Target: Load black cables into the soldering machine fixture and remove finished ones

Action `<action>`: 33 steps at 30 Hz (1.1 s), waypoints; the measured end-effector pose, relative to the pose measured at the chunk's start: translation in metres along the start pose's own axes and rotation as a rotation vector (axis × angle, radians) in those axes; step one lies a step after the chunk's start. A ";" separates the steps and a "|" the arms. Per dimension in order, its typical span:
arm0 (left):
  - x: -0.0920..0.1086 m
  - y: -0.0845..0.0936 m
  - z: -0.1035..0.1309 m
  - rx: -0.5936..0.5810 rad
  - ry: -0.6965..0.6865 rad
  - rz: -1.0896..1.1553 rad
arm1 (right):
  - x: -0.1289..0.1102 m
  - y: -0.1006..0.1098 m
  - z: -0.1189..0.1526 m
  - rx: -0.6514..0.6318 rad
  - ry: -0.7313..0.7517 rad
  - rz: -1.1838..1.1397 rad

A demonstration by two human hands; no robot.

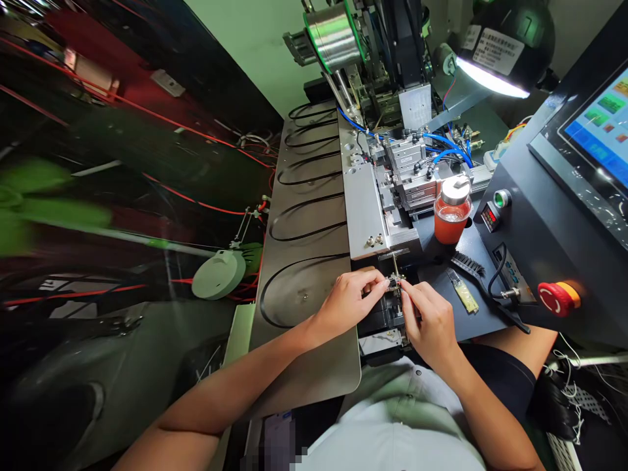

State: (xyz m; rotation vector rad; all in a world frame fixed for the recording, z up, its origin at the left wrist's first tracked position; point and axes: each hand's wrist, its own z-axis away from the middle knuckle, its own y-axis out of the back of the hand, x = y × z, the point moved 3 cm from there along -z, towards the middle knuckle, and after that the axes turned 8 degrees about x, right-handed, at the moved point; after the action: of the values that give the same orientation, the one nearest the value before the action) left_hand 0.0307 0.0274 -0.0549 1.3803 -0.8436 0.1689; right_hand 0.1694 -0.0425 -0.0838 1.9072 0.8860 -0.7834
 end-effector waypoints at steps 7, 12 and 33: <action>0.000 -0.001 -0.002 -0.005 0.025 0.005 | 0.001 0.000 -0.002 -0.006 -0.026 -0.038; 0.000 -0.003 -0.002 -0.007 0.030 0.003 | 0.014 0.001 -0.010 -0.009 -0.148 -0.074; 0.001 0.000 0.017 0.202 -0.397 -0.332 | 0.027 -0.033 -0.019 -0.035 -0.350 -0.408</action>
State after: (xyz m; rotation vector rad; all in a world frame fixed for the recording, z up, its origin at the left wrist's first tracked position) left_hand 0.0243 0.0116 -0.0553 1.7562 -0.9240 -0.2929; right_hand 0.1602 -0.0062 -0.1122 1.5081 1.0678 -1.2899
